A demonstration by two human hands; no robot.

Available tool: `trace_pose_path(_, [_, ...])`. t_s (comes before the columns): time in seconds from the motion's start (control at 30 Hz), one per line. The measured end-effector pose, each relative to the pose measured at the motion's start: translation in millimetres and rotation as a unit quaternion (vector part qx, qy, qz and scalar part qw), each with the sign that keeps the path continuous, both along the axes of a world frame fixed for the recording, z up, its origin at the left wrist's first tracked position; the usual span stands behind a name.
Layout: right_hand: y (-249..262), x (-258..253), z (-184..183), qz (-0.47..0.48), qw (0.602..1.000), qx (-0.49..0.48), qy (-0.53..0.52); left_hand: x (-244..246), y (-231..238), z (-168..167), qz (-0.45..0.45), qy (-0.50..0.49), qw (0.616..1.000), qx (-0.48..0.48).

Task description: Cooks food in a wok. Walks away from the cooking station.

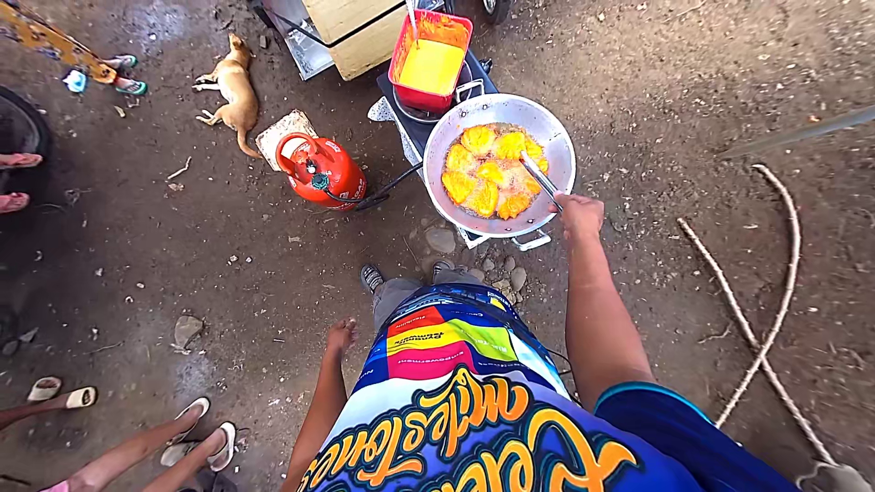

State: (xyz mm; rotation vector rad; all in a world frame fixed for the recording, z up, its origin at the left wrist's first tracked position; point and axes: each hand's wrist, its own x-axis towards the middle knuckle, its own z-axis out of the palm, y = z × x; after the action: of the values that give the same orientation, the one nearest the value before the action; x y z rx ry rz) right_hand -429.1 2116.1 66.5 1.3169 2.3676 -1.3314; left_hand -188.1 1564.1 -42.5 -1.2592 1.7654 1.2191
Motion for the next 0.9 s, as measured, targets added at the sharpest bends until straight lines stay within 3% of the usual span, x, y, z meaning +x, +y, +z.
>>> trace_pose_path(0.2, [22.6,-18.8,31.0,0.085,0.988,0.123,-0.035,3.5,-2.6,-4.9,0.004,-0.001,1.0,0.004])
trace_pose_path(0.4, [32.9,-68.8,50.5,0.162,0.961,0.212,-0.077,3.9,-2.3,-5.5,0.0,-0.014,1.0,0.002])
trace_pose_path(0.7, [12.8,-128.7,58.4,0.25,0.928,0.257,-0.105,3.6,-0.5,1.3,0.012,-0.002,1.0,0.006])
trace_pose_path(0.9, [13.8,-123.7,70.3,0.241,0.93,0.249,-0.12,10.1,-2.4,6.4,0.02,-0.01,1.0,0.001])
